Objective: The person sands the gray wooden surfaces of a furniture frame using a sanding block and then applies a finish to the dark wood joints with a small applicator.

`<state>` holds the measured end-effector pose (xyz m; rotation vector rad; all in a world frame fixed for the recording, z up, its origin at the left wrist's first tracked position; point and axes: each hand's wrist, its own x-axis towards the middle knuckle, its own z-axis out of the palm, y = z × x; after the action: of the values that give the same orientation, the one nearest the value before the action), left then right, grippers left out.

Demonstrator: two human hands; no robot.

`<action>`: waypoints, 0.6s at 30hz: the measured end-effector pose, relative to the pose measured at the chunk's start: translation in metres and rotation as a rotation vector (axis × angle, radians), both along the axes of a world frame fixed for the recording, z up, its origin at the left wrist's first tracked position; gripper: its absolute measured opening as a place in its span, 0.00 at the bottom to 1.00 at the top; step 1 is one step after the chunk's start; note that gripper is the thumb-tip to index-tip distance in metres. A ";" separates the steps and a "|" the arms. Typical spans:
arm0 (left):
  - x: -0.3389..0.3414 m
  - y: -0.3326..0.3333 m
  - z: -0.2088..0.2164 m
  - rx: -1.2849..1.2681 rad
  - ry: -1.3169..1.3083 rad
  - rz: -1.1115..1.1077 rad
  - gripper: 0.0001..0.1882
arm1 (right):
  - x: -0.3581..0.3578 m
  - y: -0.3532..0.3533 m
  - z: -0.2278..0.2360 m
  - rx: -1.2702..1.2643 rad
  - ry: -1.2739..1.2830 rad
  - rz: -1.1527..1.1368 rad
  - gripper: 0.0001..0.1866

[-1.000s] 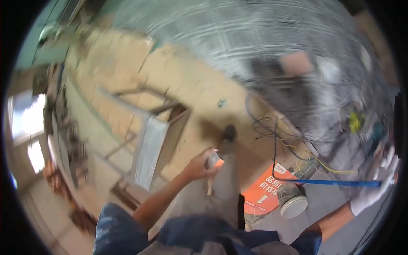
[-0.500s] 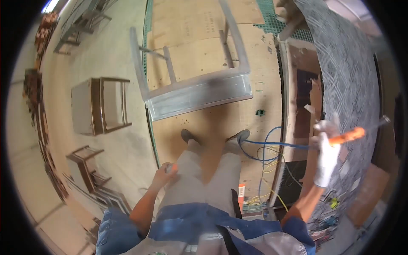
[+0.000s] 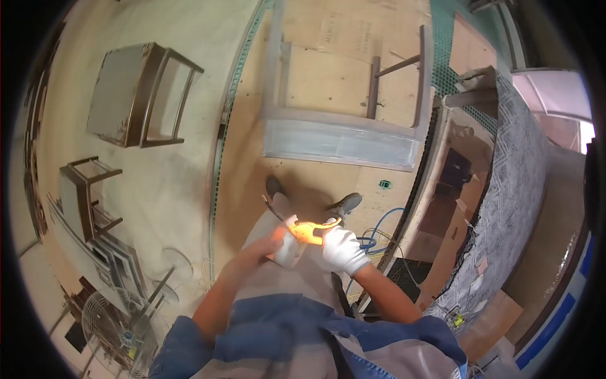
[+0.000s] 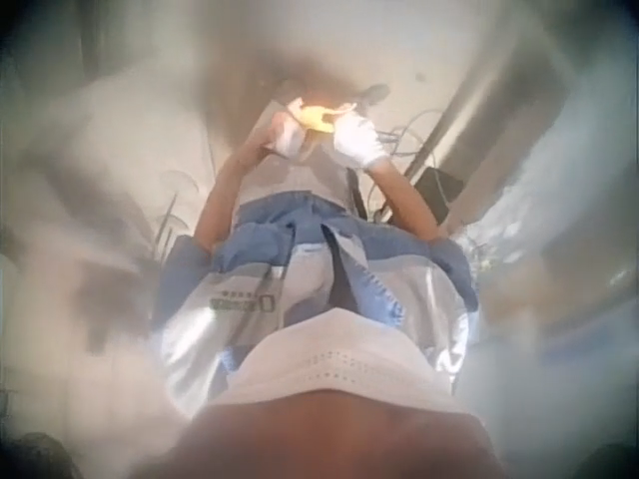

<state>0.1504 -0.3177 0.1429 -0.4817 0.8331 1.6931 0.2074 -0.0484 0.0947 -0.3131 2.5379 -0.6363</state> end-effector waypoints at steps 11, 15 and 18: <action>-0.058 -0.084 -0.012 -0.027 -0.184 0.185 0.42 | -0.054 -0.079 -0.004 -0.098 0.279 -0.173 0.24; -0.076 -0.105 -0.034 -0.002 -0.230 0.176 0.41 | -0.061 -0.092 -0.012 -0.215 0.250 -0.264 0.40; -0.100 -0.103 -0.037 -0.019 -0.281 0.133 0.41 | -0.082 -0.093 0.002 -0.158 -0.131 -0.075 0.43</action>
<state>0.0507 -0.4209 0.1061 -0.7822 0.6235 1.6896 0.1252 -0.1415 0.0968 -0.2237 2.3890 -0.8599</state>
